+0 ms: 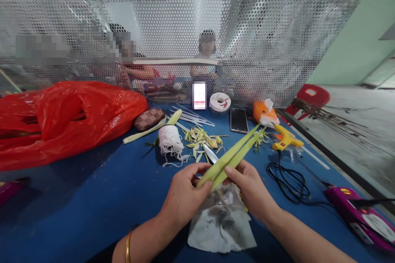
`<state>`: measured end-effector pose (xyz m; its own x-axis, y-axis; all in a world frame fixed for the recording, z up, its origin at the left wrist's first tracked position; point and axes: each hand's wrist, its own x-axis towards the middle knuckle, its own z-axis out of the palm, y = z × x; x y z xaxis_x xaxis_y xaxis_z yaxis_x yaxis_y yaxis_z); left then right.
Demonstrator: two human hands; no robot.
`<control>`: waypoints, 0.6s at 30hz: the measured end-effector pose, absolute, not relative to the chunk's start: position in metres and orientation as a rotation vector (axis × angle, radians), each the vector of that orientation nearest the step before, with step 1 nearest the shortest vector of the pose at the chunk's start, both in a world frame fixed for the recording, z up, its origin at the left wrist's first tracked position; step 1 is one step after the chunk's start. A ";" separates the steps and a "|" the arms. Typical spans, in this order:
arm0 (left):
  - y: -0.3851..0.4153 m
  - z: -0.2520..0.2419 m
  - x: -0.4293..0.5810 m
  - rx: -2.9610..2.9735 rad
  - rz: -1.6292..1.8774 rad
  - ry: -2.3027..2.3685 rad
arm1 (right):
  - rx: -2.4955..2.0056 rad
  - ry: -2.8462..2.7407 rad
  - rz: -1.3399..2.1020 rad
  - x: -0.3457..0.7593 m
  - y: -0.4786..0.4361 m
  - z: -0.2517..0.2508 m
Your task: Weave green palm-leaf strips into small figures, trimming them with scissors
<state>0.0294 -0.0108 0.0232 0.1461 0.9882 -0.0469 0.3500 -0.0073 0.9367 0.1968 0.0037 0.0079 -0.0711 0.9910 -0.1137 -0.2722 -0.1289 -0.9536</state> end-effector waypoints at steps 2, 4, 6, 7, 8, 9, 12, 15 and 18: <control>-0.013 0.022 0.030 1.568 0.895 1.355 | -1.091 -0.972 1.449 0.196 0.003 0.008; -0.015 0.022 0.031 1.526 0.876 1.341 | -1.103 -0.963 1.476 0.195 0.002 0.009; -0.016 0.022 0.031 1.415 0.849 1.310 | -1.086 -0.955 1.536 0.194 0.001 0.011; -0.015 0.022 0.031 1.348 0.843 1.288 | -1.072 -0.951 1.564 0.195 0.001 0.012; -0.015 0.023 0.031 1.282 0.846 1.265 | -1.057 -0.950 1.588 0.195 0.000 0.013; -0.014 0.023 0.031 1.223 0.857 1.244 | -1.041 -0.950 1.605 0.195 0.000 0.013; -0.013 0.025 0.032 1.115 0.913 1.230 | -0.997 -0.958 1.622 0.197 0.000 0.013; -0.012 0.025 0.031 1.056 0.939 1.223 | -1.023 -0.966 1.564 0.197 0.001 0.010; -0.012 0.024 0.031 0.975 0.917 1.175 | -1.077 -0.931 1.501 0.198 0.002 0.008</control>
<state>0.0308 -0.0117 0.0244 0.1532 0.9400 -0.3049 -0.0670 0.3177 0.9458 0.1976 0.0016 0.0083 -0.0773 0.9836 -0.1627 -0.2909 -0.1784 -0.9400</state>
